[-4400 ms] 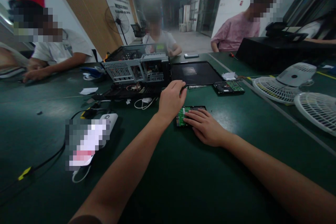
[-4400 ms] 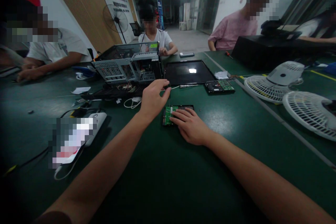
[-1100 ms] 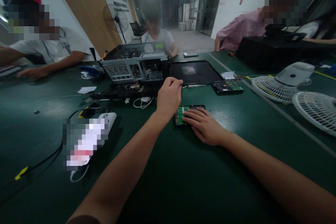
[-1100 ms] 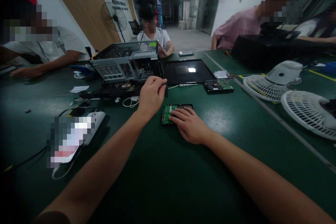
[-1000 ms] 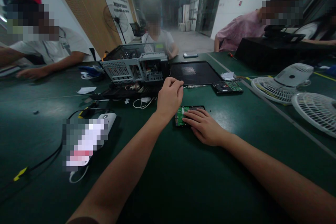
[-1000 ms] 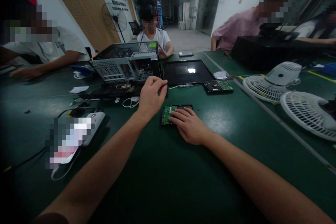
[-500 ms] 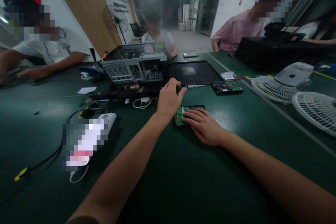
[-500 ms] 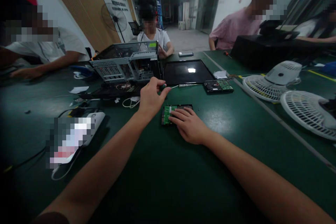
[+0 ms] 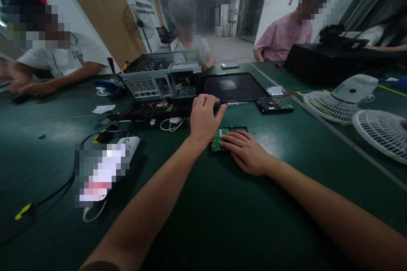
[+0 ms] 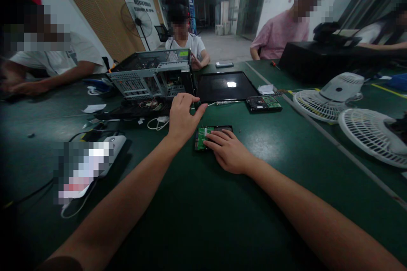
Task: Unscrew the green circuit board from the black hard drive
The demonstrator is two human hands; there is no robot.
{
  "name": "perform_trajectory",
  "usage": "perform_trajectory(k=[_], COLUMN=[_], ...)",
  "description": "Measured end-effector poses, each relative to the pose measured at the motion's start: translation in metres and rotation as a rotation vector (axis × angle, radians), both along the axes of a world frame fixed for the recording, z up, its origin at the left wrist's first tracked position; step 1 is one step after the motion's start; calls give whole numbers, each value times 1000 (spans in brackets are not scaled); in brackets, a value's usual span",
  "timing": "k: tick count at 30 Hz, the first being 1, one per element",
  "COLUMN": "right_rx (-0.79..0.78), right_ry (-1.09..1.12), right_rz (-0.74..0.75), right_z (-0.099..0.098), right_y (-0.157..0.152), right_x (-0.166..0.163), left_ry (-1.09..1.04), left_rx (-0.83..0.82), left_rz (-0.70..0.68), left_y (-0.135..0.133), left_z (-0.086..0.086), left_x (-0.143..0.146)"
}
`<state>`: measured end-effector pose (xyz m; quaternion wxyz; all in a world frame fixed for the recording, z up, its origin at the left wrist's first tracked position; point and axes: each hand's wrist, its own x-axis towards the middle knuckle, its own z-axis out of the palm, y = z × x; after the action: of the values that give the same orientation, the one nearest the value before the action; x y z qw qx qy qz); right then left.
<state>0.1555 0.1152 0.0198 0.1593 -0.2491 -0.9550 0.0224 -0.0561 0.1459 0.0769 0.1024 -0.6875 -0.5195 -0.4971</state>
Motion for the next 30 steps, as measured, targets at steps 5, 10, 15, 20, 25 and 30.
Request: perform_trajectory(k=[5,10,15,20,25,30], right_rx=[5,0,1,3,8,4], right_ry=[5,6,3,5,11,19], right_rz=[5,6,6,9,9,9], right_z=[0,0,-1,-1,-1,0], right_y=[0,-1,0,0,0,0], right_x=[0,-1,0,0,0,0], left_ry=[25,46,33,-17,-52,2], left_rx=[15,-27,-30,-12,0,8], left_rz=[-4,-95,-144,-147,-102,-71], left_y=[-3,-3,-2,-1,-2,-4], left_z=[3,4,4,2,2,3], left_x=[-1,0,2,3,2,2])
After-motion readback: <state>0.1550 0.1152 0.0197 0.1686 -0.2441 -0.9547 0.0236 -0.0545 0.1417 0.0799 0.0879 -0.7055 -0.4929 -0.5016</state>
